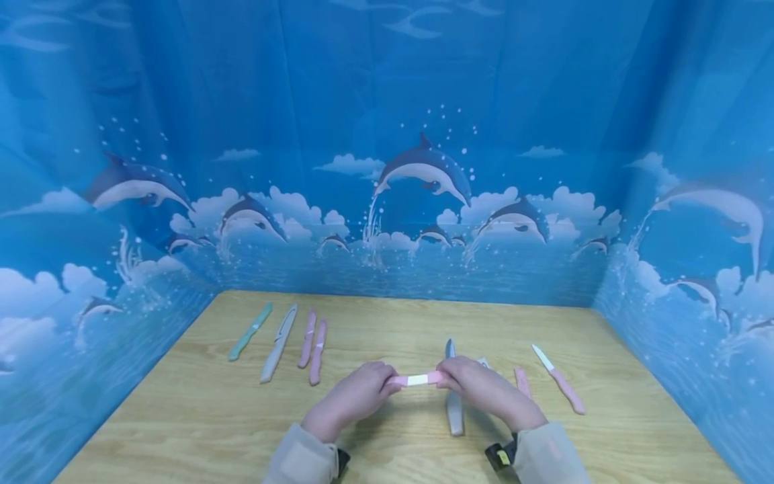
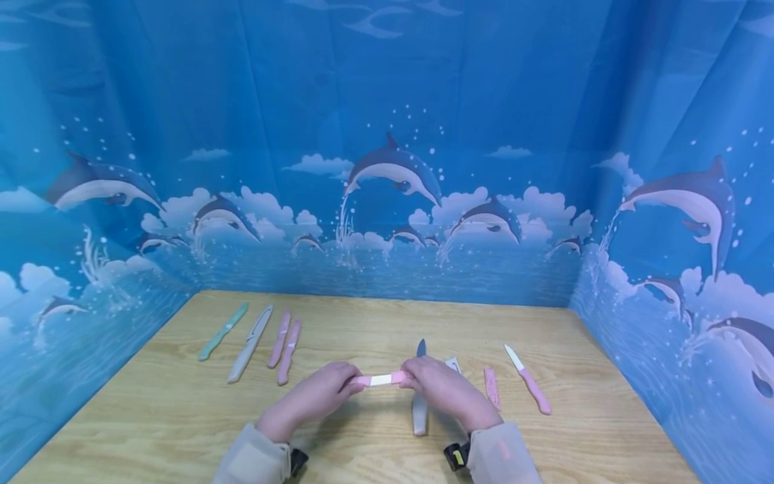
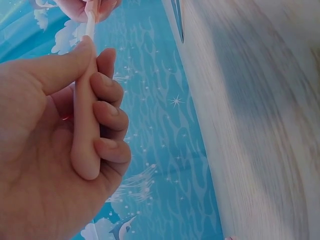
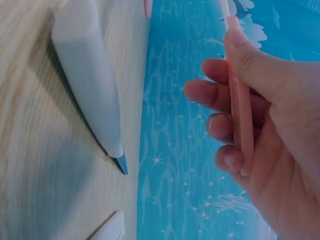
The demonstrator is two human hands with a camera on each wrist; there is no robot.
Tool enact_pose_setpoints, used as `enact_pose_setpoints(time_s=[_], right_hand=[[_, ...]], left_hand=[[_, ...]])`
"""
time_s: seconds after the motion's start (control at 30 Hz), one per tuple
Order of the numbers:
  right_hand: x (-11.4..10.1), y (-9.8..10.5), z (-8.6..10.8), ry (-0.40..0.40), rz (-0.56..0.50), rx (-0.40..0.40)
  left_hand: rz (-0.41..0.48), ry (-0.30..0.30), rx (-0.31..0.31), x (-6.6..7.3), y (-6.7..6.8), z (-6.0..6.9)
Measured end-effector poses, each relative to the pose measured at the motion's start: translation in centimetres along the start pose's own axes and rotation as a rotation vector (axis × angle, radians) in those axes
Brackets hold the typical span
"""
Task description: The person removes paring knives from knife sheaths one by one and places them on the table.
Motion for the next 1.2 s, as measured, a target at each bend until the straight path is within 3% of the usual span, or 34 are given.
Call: enact_pose_setpoints(time_s=[0.43,1.2], right_hand=[[-0.01,0.25,0.21,0.021,0.009,0.012],[0.5,0.17,0.32,-0.027,-0.006,0.0]], left_hand=[[-0.008,-0.018,0.013,-0.09,0.12,0.06],[-0.003,-0.004,-0.004,-0.44,0.05,-0.12]])
Point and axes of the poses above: each hand's wrist, its own z-axis away from the middle knuckle, its own y-axis out of the back of the hand, x = y × z, the point moved 3 cm from there along -z, towards the middle knuckle, and after that the axes turned 14 degrees about y, right-handed, at the moved point
